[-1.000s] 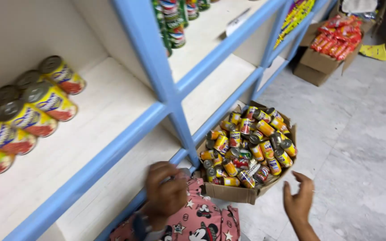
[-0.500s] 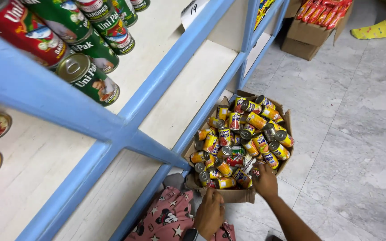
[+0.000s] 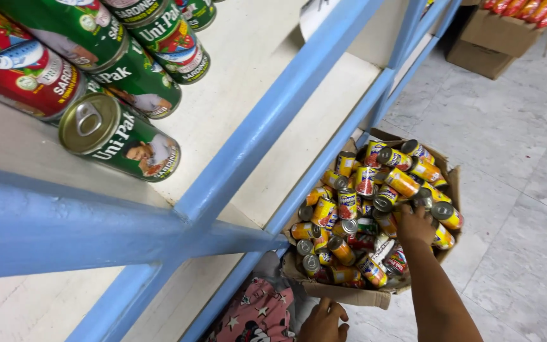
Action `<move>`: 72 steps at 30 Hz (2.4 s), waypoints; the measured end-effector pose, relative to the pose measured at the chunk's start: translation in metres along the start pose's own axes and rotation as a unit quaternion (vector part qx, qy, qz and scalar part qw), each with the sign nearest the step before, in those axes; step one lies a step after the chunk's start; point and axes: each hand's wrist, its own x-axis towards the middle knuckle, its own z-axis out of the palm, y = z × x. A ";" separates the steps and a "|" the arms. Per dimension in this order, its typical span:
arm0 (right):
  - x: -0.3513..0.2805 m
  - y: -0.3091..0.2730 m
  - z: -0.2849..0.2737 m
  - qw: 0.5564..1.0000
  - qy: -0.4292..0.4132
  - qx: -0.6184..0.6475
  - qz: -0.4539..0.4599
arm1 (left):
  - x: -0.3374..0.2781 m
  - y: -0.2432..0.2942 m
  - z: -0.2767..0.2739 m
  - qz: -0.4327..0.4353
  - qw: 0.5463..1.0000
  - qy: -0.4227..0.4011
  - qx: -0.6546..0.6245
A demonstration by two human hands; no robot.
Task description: Stocking canned goods from a cardboard box onto a store shelf.
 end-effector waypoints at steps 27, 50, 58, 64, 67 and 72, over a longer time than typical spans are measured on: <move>-0.051 0.022 0.146 0.671 -0.207 0.712 0.011 | 0.047 -0.046 0.059 0.315 0.648 0.687 0.098; -0.497 -0.359 -0.422 0.497 -0.190 0.560 -0.635 | -0.476 0.050 -0.368 0.376 0.800 0.443 -0.149; -0.494 -0.434 -0.451 0.546 -0.174 0.568 -0.591 | -0.462 0.045 -0.424 0.356 0.785 0.484 -0.150; -0.486 -0.494 -0.450 0.603 -0.054 0.505 -0.615 | -0.483 0.035 -0.426 0.257 0.652 0.706 0.102; -0.494 -0.516 -0.455 0.572 -0.070 0.508 -0.641 | -0.496 0.014 -0.428 -0.042 0.783 0.616 0.079; -0.506 -0.536 -0.464 0.614 -0.034 0.502 -0.609 | -0.505 -0.005 -0.433 0.146 0.545 0.802 0.195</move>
